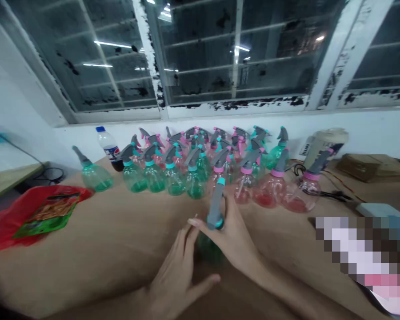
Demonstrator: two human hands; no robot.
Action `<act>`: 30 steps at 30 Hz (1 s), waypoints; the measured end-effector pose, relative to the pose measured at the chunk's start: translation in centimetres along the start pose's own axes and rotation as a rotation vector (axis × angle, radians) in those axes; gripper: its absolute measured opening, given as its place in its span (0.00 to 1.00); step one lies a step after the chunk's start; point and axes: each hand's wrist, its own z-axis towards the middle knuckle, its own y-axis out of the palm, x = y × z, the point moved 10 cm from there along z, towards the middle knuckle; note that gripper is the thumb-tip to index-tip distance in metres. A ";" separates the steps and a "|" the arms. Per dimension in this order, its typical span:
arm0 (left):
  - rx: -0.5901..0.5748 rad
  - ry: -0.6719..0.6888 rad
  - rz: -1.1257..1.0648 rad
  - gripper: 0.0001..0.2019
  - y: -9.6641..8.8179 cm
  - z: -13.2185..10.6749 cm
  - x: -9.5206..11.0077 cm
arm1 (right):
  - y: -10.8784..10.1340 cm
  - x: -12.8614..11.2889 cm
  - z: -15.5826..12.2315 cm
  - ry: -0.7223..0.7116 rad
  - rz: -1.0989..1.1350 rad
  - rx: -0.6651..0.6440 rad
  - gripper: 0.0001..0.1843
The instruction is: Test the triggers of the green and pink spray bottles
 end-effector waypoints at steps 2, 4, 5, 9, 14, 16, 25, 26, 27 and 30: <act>-0.031 0.113 -0.002 0.44 1.6 0.2 1.9 | -1.6 1.0 -0.1 0.036 -0.008 -0.011 0.23; -0.062 0.176 -0.006 0.45 3.0 0.4 2.8 | -2.9 1.4 -0.2 0.034 -0.009 -0.008 0.16; -0.076 0.193 -0.007 0.45 3.5 0.5 3.0 | -3.4 1.5 -0.3 0.024 -0.006 -0.002 0.14; -0.084 0.230 -0.005 0.43 4.1 1.3 2.7 | -4.2 1.8 -0.2 -0.013 0.010 0.002 0.11; -0.057 0.227 -0.032 0.35 2.7 2.0 1.4 | -3.6 2.4 0.7 -0.003 0.011 -0.026 0.16; -0.063 0.234 -0.055 0.31 2.0 2.2 0.8 | -3.2 2.1 1.2 -0.024 0.005 -0.049 0.20; 0.032 0.129 0.026 0.18 -0.5 4.6 -4.6 | -2.0 1.4 2.6 -0.063 -0.008 -0.112 0.17; 0.034 0.119 0.045 0.18 -0.4 4.7 -4.9 | -2.0 1.4 2.6 -0.057 -0.012 -0.114 0.16; 0.025 0.118 0.065 0.17 -0.1 4.7 -5.1 | -2.1 1.4 2.6 -0.054 -0.016 -0.114 0.15; -0.011 0.132 0.132 0.17 0.8 4.6 -5.3 | -2.3 1.1 2.7 -0.051 -0.031 -0.103 0.14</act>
